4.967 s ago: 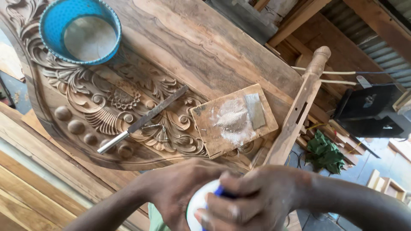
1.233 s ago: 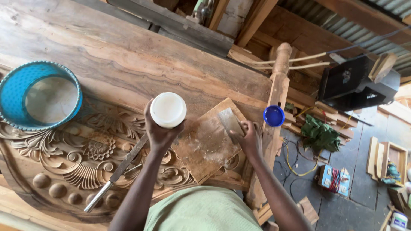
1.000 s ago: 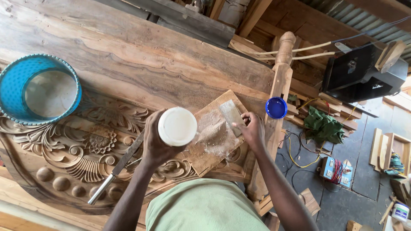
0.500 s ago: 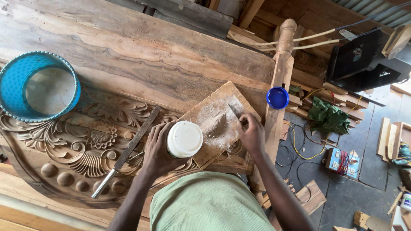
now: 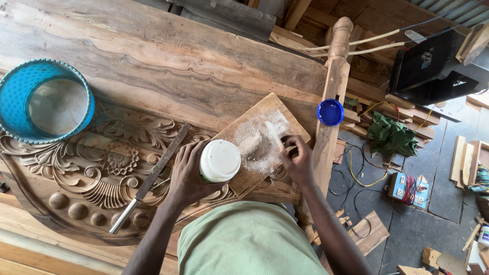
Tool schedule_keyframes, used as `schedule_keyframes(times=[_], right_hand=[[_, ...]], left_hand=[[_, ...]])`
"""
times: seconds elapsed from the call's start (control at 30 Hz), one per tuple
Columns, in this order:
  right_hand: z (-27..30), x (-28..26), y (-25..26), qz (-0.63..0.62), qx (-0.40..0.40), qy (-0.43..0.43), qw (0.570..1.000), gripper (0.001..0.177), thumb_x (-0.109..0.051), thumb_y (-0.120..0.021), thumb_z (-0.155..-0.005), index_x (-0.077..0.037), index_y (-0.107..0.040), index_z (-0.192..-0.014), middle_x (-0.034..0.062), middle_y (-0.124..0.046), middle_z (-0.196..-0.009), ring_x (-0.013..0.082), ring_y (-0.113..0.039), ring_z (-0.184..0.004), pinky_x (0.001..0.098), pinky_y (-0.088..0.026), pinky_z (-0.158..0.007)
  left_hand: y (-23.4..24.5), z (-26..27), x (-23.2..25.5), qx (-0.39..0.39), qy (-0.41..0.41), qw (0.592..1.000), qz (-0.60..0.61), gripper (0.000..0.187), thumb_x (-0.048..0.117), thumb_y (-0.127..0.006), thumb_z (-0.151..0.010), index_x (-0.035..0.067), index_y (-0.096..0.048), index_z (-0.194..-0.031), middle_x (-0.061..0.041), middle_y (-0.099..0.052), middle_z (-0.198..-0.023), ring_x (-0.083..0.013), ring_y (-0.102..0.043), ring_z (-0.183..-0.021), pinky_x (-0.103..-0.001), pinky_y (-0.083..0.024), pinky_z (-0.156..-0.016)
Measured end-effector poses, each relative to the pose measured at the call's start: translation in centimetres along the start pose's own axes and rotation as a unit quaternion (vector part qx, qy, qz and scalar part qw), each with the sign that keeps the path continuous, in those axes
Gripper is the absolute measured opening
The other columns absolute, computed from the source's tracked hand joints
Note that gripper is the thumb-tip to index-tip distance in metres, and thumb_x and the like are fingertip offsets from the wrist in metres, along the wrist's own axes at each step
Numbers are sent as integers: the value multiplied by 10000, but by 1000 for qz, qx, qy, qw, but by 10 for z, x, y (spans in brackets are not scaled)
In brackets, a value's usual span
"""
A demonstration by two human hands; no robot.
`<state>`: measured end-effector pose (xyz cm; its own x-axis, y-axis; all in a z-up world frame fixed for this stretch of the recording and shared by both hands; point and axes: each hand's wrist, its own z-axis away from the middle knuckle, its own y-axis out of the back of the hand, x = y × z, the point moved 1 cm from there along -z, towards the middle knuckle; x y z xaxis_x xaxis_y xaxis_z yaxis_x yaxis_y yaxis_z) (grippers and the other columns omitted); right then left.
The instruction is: The person mixes a light-colored substance with a liquid in a cup, pours it onto a wooden board, and then uses a small scraper and a piece of sandpaper to spread and smooth the mixture over a carved wooden surface.
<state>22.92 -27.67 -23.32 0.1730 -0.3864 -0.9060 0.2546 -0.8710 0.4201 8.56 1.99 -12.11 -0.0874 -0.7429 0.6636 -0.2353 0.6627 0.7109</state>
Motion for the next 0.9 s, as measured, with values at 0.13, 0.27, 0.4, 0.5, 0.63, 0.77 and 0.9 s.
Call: schedule_keyframes(times=[0.13, 0.27, 0.4, 0.5, 0.63, 0.77, 0.9], right_hand=[[4, -1, 16, -68, 47, -13, 996, 269, -27, -611, -883, -40, -613, -1152, 91, -671, -1019, 189, -665, -901, 361, -580, -804], [1, -14, 20, -131, 37, 76, 988, 331, 15, -513, -908, -42, -596, -1224, 83, -709, -1153, 173, -673, -1124, 334, -531, -1061], [1, -26, 17, -115, -5, 8, 993, 400, 38, -544, -837, -48, -581, -1225, 76, -702, -1153, 154, -659, -1041, 321, -556, -929], [5, -35, 18, -109, -21, 50, 993, 406, 68, -567, -834, -22, -569, -1230, 111, -648, -1206, 165, -623, -1112, 331, -513, -1002], [4, -40, 19, -83, -44, 47, 994, 384, 50, -592, -824, -58, -557, -1191, 102, -642, -1283, 172, -631, -1105, 338, -543, -961], [-11, -49, 15, -56, -73, 122, 988, 431, 9, -670, -805, -101, -582, -1213, 93, -661, -1314, 216, -653, -1216, 376, -533, -1105], [-16, -58, 18, 10, -103, 101, 989, 449, -59, -736, -899, -121, -650, -1335, 87, -663, -1396, 266, -596, -1348, 440, -431, -1193]], left_hand=[[-1, -6, -2, -31, 1, 999, -11, 1135, 395, -993, -501, 89, -445, -1448, -143, -556, -1322, -365, -523, -1247, -541, -447, -1062], [-3, -23, -9, -86, -3, 996, -29, 1174, 437, -989, -487, 68, -420, -1445, -167, -545, -1307, -368, -522, -1239, -555, -421, -1069], [2, -37, -8, -111, -36, 991, -66, 1184, 453, -986, -493, 65, -408, -1450, -177, -543, -1324, -379, -518, -1248, -565, -415, -1059], [7, -48, -2, -133, -36, 987, -77, 1175, 444, -985, -508, 62, -402, -1453, -174, -544, -1322, -375, -517, -1248, -566, -415, -1057], [9, -66, 9, -176, -36, 979, -93, 1155, 422, -983, -495, 76, -418, -1441, -159, -548, -1300, -358, -521, -1259, -550, -414, -1082], [14, -85, 20, -211, -42, 970, -112, 1114, 388, -984, -498, 104, -444, -1429, -145, -542, -1330, -356, -511, -1274, -531, -422, -1062], [12, -99, 28, -240, -45, 962, -122, 1109, 382, -983, -499, 111, -439, -1427, -137, -542, -1310, -345, -508, -1269, -516, -420, -1082]])
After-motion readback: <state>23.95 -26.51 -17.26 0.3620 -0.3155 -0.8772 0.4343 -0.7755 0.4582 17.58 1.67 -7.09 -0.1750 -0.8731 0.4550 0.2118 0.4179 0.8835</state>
